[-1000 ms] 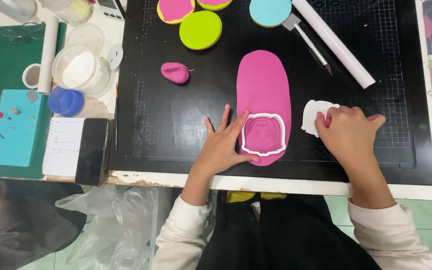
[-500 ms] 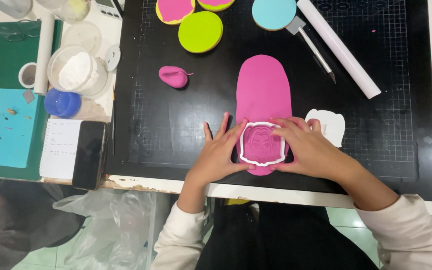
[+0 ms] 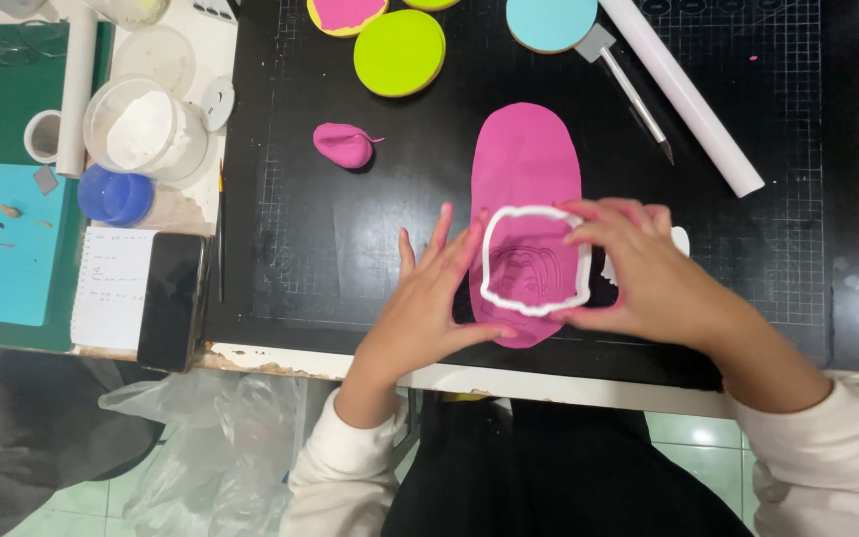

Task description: The person presses a white cookie cutter into a pink clay sheet to imprint a shape, then removes the cutter and rolls the clay flat with a white rolling pin. The person repeats the rolling action to flatten the clay further.

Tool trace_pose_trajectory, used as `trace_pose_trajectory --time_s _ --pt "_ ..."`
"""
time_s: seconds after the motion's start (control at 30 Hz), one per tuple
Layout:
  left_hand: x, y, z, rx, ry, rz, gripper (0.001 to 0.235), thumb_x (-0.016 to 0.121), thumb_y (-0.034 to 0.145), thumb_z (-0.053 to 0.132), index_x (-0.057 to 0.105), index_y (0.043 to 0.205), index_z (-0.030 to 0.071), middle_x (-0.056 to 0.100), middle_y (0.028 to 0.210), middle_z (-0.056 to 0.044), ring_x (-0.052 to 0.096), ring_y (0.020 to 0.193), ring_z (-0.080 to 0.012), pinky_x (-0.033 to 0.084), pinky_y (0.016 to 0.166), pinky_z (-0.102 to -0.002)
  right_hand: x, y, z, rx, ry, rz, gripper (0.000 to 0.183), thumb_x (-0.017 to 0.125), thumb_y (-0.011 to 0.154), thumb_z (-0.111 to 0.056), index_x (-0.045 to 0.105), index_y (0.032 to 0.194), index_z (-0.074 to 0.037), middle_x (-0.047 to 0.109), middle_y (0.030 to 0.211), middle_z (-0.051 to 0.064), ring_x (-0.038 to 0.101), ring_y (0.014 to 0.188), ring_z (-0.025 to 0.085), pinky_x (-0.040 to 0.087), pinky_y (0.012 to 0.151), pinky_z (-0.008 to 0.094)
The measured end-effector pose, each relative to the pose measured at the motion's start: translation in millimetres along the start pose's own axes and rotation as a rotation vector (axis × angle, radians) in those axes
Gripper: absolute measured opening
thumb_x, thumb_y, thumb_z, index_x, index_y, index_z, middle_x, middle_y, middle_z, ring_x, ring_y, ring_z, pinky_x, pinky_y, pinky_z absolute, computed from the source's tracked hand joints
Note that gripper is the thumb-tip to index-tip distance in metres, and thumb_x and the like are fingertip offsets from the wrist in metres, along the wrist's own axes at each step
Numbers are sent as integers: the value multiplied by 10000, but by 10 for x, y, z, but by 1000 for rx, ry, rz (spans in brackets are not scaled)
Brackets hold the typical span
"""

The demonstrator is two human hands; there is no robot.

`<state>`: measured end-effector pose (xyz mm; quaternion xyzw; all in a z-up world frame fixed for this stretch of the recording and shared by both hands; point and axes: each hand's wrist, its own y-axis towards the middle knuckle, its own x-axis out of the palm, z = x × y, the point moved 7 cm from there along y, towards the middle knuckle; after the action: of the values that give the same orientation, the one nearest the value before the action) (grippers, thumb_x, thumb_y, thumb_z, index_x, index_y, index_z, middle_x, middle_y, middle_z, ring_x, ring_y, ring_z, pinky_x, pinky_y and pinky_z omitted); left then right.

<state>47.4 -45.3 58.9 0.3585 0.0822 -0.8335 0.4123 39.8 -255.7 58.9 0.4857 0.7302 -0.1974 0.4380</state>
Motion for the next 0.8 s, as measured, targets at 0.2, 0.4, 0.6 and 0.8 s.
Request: trace_pose_trajectory --time_s 0.2,0.4,0.6,0.8 --pt "-517 558 -204 -66 20 156 572 676 1002 402 495 1512 217 653 1378 -75 603 1285 -384 435 1056 -612 -122 484 492 134 186 26 815 934 662 -364 441 1273 -143 512 1511 113 486 1334 422 369 992 536" --pt "-165 866 -1144 -293 -11 232 387 699 960 384 638 1341 373 770 1113 68 770 954 -211 604 834 -394 148 538 567 183 179 -51 825 945 636 -322 465 1283 -147 519 1513 122 511 1327 407 376 999 553" --pt "-34 816 -1041 -332 -118 163 366 736 932 300 675 1284 218 782 1103 -37 781 881 -254 638 731 -363 235 572 589 199 181 -143 802 938 664 -349 487 1300 -163 488 1540 124 481 1367 377 362 1032 542" --pt "21 805 -970 -342 -185 125 380 747 929 248 671 1296 187 758 1147 -105 767 952 -306 652 762 -368 181 603 582 208 178 -151 788 934 685 -333 503 1319 -151 476 1559 143 473 1385 380 348 1046 551"
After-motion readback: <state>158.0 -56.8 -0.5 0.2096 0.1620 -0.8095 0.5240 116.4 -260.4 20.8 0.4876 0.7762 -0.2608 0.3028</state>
